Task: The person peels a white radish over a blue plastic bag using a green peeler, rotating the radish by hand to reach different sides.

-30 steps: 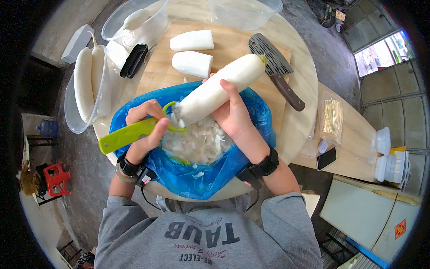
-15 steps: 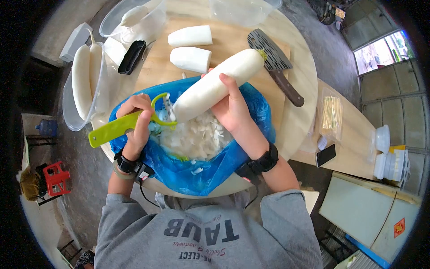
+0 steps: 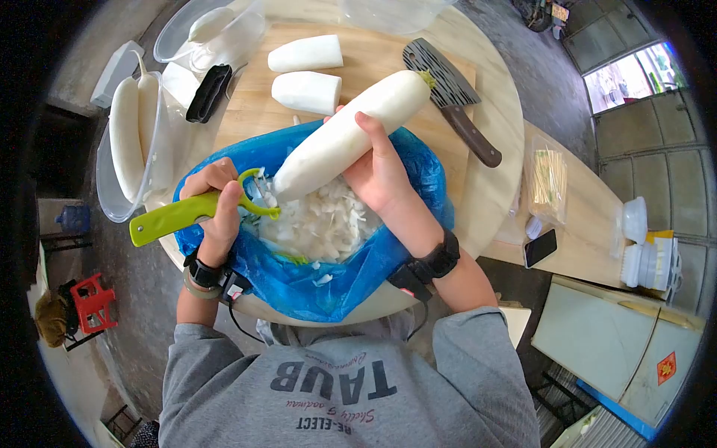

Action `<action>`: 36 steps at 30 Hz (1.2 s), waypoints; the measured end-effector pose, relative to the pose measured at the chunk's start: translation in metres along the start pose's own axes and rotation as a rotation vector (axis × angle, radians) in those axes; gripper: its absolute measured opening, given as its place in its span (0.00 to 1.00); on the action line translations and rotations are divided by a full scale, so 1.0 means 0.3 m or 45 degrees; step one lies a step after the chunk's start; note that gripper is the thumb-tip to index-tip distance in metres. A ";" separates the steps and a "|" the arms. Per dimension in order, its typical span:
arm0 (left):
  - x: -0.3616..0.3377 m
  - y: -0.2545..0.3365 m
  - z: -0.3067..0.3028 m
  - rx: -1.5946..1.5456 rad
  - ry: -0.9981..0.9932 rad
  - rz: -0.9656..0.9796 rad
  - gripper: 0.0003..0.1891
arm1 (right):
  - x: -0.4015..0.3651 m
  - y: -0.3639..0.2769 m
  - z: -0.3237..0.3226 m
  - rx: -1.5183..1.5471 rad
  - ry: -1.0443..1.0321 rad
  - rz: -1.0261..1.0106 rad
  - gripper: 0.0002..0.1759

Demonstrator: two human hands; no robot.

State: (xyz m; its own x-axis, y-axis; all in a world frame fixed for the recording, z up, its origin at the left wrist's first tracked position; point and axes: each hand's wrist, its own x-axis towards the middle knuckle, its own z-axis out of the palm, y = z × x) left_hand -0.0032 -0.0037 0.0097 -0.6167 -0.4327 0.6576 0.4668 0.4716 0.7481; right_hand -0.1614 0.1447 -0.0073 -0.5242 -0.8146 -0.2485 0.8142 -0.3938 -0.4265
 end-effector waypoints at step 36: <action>0.164 0.051 0.030 -0.037 0.478 -0.045 0.09 | 0.066 -0.100 0.145 0.017 0.030 -0.362 0.24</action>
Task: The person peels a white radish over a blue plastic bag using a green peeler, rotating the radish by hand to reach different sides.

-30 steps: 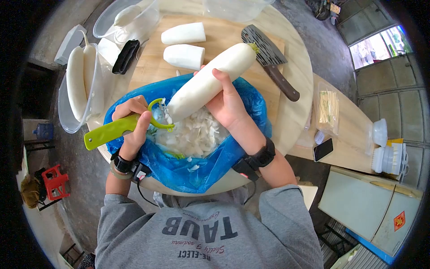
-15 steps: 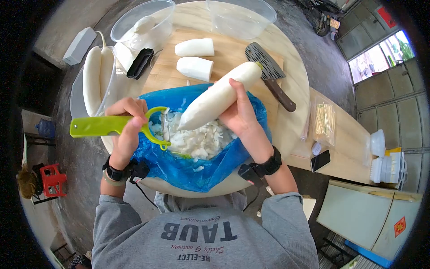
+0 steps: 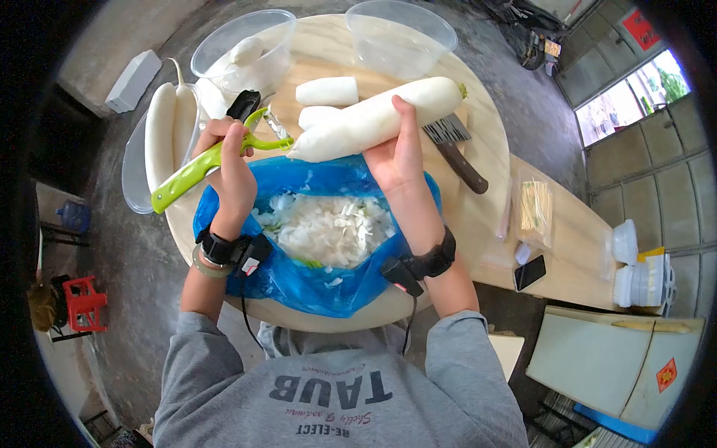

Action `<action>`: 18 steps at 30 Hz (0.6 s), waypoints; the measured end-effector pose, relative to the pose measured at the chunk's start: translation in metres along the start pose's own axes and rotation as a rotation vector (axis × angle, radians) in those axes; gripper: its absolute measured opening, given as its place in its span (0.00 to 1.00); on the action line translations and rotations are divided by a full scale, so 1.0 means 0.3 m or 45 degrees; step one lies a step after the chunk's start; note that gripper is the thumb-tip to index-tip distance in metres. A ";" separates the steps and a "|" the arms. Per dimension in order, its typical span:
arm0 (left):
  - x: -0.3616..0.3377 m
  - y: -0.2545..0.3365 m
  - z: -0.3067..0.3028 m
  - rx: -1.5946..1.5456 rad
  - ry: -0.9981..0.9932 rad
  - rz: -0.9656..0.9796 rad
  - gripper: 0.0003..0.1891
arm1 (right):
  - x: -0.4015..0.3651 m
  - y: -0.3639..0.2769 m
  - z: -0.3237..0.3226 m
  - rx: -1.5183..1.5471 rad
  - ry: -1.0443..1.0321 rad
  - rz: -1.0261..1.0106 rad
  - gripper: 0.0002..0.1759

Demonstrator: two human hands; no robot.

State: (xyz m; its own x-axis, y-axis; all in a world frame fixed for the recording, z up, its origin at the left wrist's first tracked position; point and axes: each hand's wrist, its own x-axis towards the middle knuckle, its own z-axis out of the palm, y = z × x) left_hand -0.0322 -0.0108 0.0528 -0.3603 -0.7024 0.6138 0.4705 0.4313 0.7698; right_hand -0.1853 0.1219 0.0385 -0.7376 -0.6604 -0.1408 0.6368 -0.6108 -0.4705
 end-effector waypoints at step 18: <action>-0.058 -0.076 -0.046 -0.027 -0.422 0.043 0.06 | -0.053 0.063 -0.114 -0.186 -0.308 -0.075 0.35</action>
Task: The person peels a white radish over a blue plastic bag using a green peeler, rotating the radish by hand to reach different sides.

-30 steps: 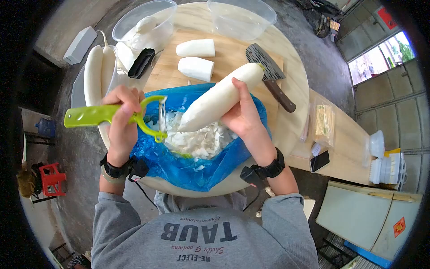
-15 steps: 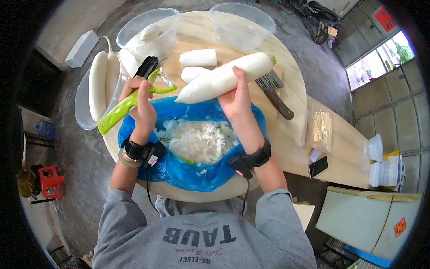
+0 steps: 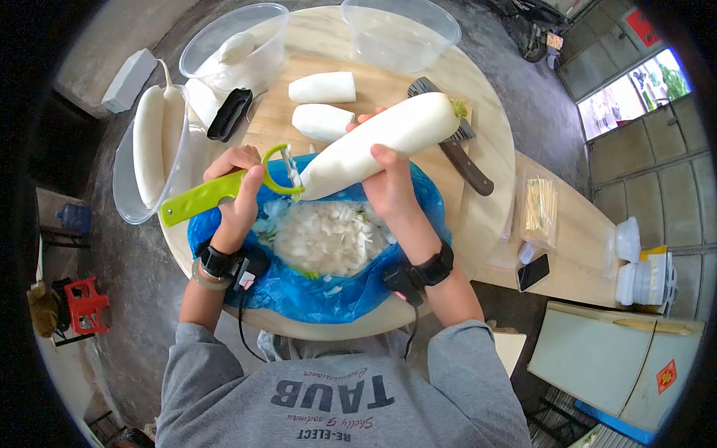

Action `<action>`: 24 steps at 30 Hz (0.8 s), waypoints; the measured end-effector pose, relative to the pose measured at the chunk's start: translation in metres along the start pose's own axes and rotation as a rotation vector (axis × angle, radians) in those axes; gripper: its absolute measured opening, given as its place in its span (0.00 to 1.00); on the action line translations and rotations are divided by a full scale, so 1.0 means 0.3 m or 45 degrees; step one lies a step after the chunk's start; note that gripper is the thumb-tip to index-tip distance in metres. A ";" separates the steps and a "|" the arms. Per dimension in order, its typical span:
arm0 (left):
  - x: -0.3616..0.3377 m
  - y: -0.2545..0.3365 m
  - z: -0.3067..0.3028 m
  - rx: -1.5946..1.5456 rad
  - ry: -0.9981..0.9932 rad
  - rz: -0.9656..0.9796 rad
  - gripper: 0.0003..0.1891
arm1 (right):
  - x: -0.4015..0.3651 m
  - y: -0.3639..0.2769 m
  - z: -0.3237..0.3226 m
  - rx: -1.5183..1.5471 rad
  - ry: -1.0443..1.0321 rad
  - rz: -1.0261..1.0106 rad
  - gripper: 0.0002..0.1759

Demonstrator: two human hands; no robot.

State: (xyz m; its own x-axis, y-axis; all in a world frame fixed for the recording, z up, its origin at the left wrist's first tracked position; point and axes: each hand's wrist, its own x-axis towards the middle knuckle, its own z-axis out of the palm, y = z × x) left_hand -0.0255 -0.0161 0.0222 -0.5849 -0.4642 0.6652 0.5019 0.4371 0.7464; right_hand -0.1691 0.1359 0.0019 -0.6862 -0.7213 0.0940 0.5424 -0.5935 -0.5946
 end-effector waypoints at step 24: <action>-0.058 0.036 -0.019 -0.096 0.090 -0.051 0.14 | -0.014 -0.037 0.023 0.176 -0.125 -0.039 0.42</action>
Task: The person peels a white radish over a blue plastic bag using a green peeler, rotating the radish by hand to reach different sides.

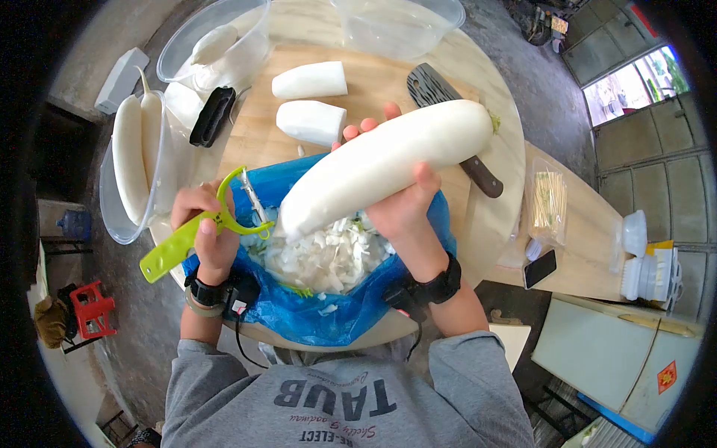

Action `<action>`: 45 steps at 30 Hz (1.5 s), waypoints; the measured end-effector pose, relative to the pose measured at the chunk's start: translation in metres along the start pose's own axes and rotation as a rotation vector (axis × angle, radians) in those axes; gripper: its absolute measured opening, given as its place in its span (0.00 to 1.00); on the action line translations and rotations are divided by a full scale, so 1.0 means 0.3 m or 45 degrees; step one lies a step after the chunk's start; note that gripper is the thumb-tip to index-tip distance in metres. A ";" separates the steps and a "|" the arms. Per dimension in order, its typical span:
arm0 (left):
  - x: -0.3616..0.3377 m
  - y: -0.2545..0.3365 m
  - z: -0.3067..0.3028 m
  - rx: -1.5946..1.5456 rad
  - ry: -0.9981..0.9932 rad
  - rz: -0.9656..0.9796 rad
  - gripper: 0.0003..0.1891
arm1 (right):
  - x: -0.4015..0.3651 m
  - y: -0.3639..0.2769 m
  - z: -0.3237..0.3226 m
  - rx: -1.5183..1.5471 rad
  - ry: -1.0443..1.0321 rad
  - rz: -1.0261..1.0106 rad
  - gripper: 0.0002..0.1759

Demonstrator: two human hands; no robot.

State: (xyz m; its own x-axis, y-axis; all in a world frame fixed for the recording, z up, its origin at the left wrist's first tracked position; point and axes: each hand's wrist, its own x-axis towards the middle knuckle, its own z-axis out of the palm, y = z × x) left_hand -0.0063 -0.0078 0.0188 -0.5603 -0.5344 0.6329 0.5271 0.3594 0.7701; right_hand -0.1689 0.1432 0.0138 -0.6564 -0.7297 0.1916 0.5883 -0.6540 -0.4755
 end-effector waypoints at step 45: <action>0.041 0.014 -0.019 0.178 -0.391 0.153 0.18 | -0.017 -0.009 0.004 -0.478 0.097 0.179 0.38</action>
State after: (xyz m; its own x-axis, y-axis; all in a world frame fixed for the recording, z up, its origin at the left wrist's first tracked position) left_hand -0.0073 -0.0171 0.0293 -0.6767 -0.2347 0.6978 0.5200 0.5185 0.6788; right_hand -0.1665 0.1483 0.0152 -0.6231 -0.7808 0.0451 0.4706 -0.4203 -0.7758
